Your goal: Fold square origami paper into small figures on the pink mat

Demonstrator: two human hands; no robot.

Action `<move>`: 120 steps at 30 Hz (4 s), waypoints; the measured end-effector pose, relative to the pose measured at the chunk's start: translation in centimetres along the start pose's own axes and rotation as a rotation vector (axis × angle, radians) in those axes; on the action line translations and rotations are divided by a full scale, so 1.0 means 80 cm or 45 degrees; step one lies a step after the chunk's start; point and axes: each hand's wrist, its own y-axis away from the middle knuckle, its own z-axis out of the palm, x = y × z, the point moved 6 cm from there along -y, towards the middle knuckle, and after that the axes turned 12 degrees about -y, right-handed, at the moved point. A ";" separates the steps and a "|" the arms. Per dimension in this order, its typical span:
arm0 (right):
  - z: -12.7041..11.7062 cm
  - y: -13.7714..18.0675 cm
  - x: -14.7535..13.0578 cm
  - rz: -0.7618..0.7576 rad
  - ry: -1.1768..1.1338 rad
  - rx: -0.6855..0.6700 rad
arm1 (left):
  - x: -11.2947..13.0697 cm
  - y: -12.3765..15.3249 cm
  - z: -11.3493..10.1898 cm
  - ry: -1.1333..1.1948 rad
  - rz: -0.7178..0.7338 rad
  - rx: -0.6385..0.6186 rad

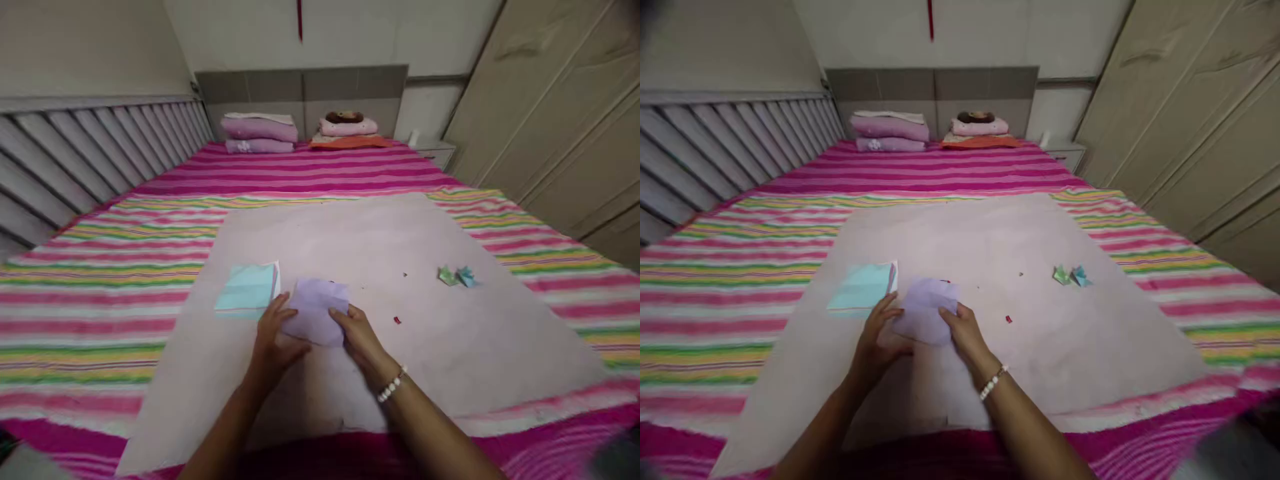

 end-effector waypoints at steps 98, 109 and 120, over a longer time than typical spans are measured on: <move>0.009 0.066 -0.039 -0.015 0.039 0.071 | 0.057 -0.021 0.046 0.554 -0.739 -0.635; 0.002 0.065 -0.048 -0.092 0.087 0.142 | 0.047 -0.010 0.043 0.616 -0.675 -0.573; 0.009 0.067 -0.037 0.016 -0.041 0.043 | 0.039 -0.007 0.042 0.536 -0.594 -0.514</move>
